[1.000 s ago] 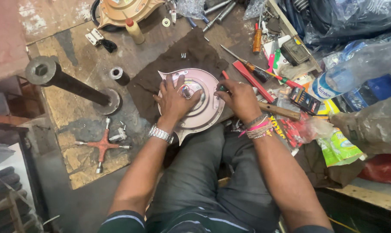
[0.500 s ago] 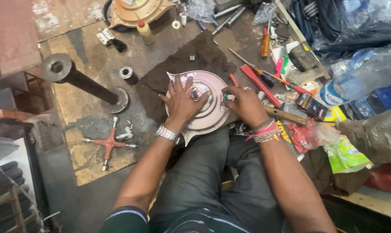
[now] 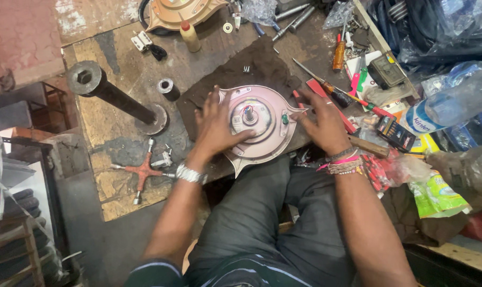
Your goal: The person assembles an electric motor by placing a rotor into a stator housing and securing it with a metal cover. They use a hammer to tap the cover into place and then insert a cylindrical metal piece into the center of the assembly.
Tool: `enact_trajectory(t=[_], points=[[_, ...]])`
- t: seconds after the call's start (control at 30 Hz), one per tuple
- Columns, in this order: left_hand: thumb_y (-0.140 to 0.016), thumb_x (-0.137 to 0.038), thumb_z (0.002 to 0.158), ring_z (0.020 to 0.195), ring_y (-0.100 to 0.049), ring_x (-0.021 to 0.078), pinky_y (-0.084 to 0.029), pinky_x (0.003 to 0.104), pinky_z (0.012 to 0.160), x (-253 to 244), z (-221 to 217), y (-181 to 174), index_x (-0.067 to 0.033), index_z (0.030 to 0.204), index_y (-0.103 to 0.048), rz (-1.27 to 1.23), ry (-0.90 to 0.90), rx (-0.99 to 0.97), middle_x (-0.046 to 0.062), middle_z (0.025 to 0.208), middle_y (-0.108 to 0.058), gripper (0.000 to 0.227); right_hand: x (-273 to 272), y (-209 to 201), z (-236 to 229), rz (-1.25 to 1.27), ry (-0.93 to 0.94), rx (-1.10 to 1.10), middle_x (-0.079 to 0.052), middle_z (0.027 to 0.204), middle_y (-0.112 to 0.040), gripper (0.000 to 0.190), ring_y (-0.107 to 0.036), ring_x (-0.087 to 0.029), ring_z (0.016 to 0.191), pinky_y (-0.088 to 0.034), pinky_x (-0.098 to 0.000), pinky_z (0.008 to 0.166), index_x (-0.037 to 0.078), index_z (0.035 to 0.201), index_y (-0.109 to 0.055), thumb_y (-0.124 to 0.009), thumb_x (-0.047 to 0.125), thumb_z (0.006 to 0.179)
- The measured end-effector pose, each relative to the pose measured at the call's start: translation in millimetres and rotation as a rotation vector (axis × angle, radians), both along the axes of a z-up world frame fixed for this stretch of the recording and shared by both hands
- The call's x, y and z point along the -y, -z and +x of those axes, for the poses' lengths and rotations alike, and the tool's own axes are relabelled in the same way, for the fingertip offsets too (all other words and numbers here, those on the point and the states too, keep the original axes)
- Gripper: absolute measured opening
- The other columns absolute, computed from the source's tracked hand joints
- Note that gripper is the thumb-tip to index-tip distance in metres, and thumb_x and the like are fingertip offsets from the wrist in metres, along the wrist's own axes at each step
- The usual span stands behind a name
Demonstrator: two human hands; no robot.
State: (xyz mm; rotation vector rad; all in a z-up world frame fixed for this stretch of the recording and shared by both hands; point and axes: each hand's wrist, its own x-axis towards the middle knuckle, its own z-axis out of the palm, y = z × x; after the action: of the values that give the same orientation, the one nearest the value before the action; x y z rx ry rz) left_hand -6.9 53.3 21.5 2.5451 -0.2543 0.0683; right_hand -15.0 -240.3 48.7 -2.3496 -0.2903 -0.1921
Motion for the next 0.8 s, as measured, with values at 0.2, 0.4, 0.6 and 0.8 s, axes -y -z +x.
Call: enact_trajectory(t=[0.2,0.4,0.6,0.8], points=[[-0.087,-0.032,0.084,0.136,-0.058,0.0336,-0.05,0.044,0.111,-46,-28,-2,-0.0094,0.145,-0.055,-0.395,-0.151,0.27,0.016,0.149,-0.057,0.072,1,2,2,0.01,0.078,0.17,-0.017,0.106,-0.074,0.028,-0.069,-0.035,0.092,-0.056,-0.0425,0.08,0.004,0.117,-0.071,-0.077,0.02,0.095],[-0.085,-0.026,0.083,0.116,-0.063,0.035,-0.052,0.044,0.099,3,-25,-37,-0.0062,0.129,-0.066,-0.241,0.191,0.466,0.015,0.127,-0.063,0.053,-7,-1,0,0.01,0.088,0.168,-0.016,0.098,-0.074,0.019,-0.069,-0.032,0.083,-0.055,-0.0416,0.074,0.005,0.11,-0.075,-0.076,0.015,0.094],[-0.075,-0.018,0.094,0.096,-0.071,0.0321,-0.057,0.041,0.083,19,-20,-40,-0.0061,0.115,-0.073,-0.205,0.103,0.38,0.013,0.104,-0.072,0.024,-5,5,0,0.004,0.072,0.186,-0.015,0.096,-0.074,0.018,-0.069,-0.032,0.085,-0.054,-0.0417,0.075,0.006,0.108,-0.076,-0.075,0.015,0.093],[-0.071,-0.014,0.095,0.077,-0.076,0.0161,-0.059,0.03,0.068,30,-26,-33,-0.0012,0.104,-0.072,-0.64,-0.093,0.202,0.013,0.092,-0.077,0.015,-14,-4,-3,-0.062,0.041,0.357,-0.013,0.099,-0.073,0.013,-0.067,-0.033,0.096,-0.053,-0.0442,0.085,0.006,0.105,-0.075,-0.075,0.011,0.093]])
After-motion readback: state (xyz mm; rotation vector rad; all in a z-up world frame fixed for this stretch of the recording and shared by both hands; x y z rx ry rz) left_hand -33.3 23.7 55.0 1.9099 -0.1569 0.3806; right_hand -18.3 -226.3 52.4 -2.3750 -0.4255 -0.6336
